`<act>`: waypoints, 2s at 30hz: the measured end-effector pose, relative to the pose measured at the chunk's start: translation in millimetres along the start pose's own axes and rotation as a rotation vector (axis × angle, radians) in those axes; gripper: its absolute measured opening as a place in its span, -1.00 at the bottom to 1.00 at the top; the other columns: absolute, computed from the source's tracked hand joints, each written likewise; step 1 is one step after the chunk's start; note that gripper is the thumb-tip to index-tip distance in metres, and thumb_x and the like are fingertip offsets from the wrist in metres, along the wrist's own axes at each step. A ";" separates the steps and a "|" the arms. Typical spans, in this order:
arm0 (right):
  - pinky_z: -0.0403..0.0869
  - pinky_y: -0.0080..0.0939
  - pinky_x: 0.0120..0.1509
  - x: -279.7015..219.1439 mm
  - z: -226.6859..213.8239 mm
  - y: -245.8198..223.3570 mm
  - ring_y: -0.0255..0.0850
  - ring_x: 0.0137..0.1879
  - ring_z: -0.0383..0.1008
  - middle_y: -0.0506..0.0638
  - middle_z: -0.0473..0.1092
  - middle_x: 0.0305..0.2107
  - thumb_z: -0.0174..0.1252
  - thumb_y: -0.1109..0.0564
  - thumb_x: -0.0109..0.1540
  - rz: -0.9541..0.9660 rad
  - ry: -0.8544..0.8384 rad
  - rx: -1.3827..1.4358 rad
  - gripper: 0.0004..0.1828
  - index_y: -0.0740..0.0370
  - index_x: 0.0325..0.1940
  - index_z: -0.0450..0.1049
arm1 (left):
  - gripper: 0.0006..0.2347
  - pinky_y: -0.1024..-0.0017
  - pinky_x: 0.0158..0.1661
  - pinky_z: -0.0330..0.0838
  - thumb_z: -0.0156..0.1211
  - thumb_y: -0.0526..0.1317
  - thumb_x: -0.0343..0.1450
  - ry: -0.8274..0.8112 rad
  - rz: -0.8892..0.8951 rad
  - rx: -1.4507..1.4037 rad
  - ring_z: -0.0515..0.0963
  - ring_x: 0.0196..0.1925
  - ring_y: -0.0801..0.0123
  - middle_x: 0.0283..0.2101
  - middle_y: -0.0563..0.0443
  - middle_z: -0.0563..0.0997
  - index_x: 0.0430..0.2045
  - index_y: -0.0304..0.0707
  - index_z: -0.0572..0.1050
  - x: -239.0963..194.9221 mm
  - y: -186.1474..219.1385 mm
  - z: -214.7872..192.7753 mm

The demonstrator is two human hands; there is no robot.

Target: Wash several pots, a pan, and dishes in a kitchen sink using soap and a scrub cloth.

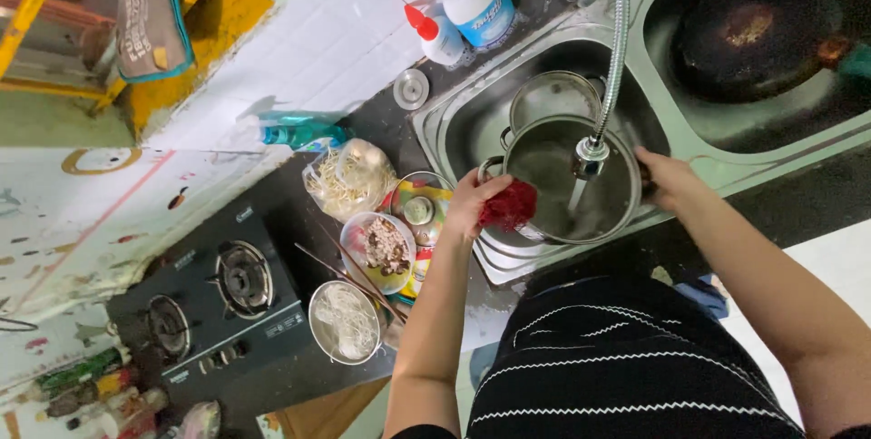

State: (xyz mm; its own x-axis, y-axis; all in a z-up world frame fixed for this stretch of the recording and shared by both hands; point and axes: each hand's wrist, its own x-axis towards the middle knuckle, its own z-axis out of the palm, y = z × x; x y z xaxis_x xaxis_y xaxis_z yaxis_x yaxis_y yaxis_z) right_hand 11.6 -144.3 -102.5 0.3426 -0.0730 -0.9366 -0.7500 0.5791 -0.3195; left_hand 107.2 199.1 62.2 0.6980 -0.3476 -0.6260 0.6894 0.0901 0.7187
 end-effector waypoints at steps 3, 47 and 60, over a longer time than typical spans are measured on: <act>0.47 0.18 0.19 34.0 29.6 23.5 -0.07 -0.01 0.50 0.01 0.53 -0.15 0.05 -0.10 0.39 0.095 -0.120 0.229 -0.70 0.14 -0.05 0.51 | -0.77 0.43 -0.28 0.51 0.43 -0.31 0.29 0.109 0.070 0.081 0.59 -0.37 0.46 -0.38 0.10 0.62 -0.25 -0.33 0.54 -34.7 44.0 44.6; 0.43 -0.12 0.40 -242.1 54.8 -164.2 -0.18 0.39 0.40 0.01 0.36 0.34 0.32 0.22 0.22 -1.405 -0.320 -0.543 -0.18 0.08 0.56 0.21 | -0.78 0.36 -0.30 0.45 0.49 -0.34 0.33 -0.325 1.296 1.094 0.60 -0.24 0.36 -0.25 0.03 0.59 -0.50 -0.21 0.44 -168.4 194.7 153.3; 0.37 -0.08 -0.31 -237.3 -77.7 -165.1 -0.03 -0.31 0.48 0.25 0.48 -0.34 0.11 0.03 0.58 -1.139 0.741 -0.586 -0.68 0.37 0.01 0.55 | -0.66 0.53 0.00 0.53 0.37 -0.44 0.43 -0.121 0.952 0.956 0.65 -0.06 0.47 -0.08 0.03 0.67 0.10 -0.21 0.57 -129.7 239.5 155.7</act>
State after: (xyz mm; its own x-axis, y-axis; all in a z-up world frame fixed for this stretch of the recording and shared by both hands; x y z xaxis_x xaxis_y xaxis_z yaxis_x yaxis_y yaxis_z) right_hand 10.1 -285.7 161.3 0.6648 -0.7451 0.0525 -0.4595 -0.4633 -0.7578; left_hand 151.7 120.5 362.6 0.7701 -0.5979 0.2224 -0.4848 -0.3219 0.8132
